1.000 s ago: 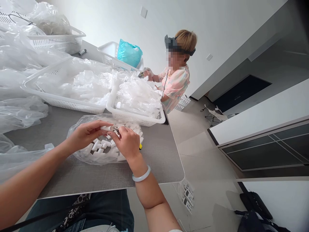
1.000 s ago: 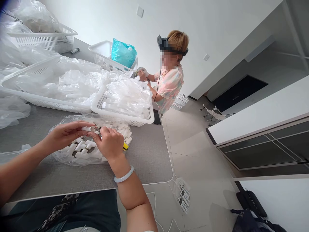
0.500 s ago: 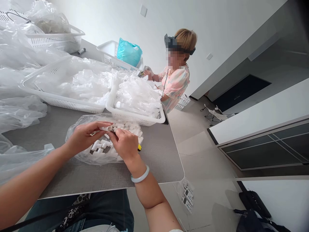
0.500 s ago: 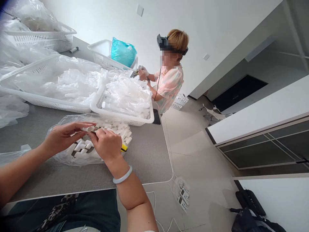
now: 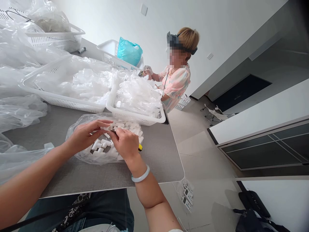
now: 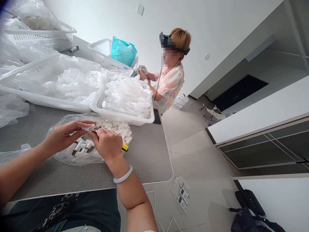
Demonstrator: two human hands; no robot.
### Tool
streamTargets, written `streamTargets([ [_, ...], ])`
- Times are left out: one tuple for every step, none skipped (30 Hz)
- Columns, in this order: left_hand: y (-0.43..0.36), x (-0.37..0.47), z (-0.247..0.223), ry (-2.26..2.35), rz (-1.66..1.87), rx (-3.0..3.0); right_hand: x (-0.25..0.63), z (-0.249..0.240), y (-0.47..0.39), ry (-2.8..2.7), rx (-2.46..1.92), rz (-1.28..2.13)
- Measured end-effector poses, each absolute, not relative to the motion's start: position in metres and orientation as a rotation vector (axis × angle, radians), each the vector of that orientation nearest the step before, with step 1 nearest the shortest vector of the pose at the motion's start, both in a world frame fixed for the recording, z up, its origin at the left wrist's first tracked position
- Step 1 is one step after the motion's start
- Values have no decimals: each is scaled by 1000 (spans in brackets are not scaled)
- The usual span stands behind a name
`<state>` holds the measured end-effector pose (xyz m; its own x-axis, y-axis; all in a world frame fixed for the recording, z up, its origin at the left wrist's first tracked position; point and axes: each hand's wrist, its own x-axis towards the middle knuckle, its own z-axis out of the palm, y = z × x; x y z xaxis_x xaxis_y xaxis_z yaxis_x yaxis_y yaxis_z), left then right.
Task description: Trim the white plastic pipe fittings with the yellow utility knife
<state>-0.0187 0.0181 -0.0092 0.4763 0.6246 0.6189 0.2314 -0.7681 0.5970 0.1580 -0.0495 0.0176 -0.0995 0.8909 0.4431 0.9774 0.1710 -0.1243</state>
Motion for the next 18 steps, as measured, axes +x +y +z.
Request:
streamTargets([
  [18,-19,-9,713,1242,2300,158,18,-49,-2033,-1772,-278],
  [17,-18,-9,717,1260,2312,158,18,-49,-2027,-1782,-278],
  [17,-18,-8,725,1272,2329,158,18,-49,-2023,-1791,-277],
  [17,-18,-7,736,1278,2350,158,19,-49,-2023,-1797,-276],
  [16,-18,-6,747,1283,2371,158,19,-50,-2029,-1800,-272],
  [16,-18,-5,755,1284,2390,158,20,-50,-2036,-1801,-265],
  [16,-18,-4,757,1286,2406,158,20,-50,-2044,-1802,-253],
  [16,-18,-4,756,1293,2421,158,21,-51,-2049,-1804,-241],
  [17,-17,-3,756,1300,2435,157,22,-51,-2051,-1808,-231],
  [17,-17,-3,758,1309,2450,157,22,-51,-2050,-1816,-223],
  [17,-17,-3,763,1318,2464,157,23,-51,-2047,-1827,-219],
  [18,-17,-3,770,1321,2478,156,24,-51,-2044,-1841,-217],
  [18,-17,-4,774,1323,2492,156,24,-51,-2042,-1853,-217],
  [18,-18,-4,774,1325,2504,155,24,-51,-2043,-1860,-218],
  [18,-18,-5,773,1330,2511,155,23,-51,-2046,-1858,-220],
  [18,-18,-5,776,1338,2513,154,23,-51,-2051,-1847,-224],
  [18,-18,-5,783,1345,2511,154,22,-51,-2055,-1830,-230],
  [18,-18,-5,794,1351,2504,154,21,-51,-2058,-1812,-237],
])
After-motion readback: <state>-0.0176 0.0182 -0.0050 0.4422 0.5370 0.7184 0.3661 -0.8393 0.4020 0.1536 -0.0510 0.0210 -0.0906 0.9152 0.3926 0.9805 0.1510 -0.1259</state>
